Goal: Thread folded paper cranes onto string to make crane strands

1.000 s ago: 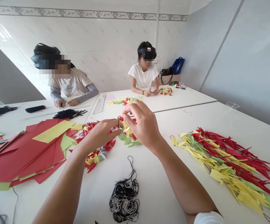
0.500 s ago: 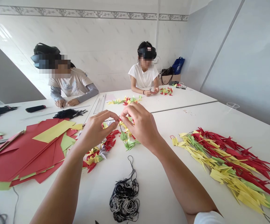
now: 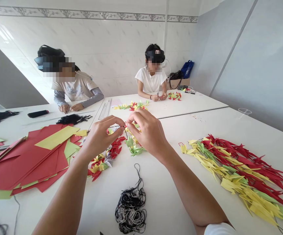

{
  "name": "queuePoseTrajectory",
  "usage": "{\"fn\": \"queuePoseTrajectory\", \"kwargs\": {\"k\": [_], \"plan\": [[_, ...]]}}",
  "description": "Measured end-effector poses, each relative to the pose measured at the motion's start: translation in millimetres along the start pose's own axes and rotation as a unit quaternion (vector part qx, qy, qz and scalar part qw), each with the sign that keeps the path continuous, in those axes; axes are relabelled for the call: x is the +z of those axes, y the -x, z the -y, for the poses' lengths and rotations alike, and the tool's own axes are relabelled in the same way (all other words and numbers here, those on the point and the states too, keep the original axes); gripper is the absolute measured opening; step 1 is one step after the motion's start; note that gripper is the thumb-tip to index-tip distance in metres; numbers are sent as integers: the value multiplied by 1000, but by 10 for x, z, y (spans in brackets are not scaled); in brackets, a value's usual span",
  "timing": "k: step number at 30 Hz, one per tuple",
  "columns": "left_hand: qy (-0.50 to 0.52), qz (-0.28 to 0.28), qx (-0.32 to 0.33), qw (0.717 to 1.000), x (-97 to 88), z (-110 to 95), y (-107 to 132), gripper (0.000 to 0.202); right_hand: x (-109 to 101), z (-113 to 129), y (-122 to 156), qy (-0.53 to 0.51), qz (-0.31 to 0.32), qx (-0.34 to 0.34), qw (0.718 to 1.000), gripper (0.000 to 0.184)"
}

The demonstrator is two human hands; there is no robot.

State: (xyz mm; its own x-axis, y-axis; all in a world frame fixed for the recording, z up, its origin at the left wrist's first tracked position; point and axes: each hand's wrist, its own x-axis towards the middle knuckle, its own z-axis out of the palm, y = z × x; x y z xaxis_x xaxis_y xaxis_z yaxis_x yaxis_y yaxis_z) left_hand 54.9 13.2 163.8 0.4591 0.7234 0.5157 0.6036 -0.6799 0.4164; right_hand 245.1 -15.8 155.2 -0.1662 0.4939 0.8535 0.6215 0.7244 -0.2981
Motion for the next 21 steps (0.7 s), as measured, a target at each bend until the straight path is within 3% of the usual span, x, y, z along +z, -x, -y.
{"fn": "queuePoseTrajectory", "kwargs": {"k": [7,13,21], "plan": [[-2,-20,30,999,-4,14,2,12,-2,2,3,33,22,18,999,16],[-23,-9,25,999,0,24,7,12,-6,-8,9,22,-5,20,1000,15],[-43,-14,30,999,-24,7,2,12,-7,-14,5,39,19,29,999,15]]}}
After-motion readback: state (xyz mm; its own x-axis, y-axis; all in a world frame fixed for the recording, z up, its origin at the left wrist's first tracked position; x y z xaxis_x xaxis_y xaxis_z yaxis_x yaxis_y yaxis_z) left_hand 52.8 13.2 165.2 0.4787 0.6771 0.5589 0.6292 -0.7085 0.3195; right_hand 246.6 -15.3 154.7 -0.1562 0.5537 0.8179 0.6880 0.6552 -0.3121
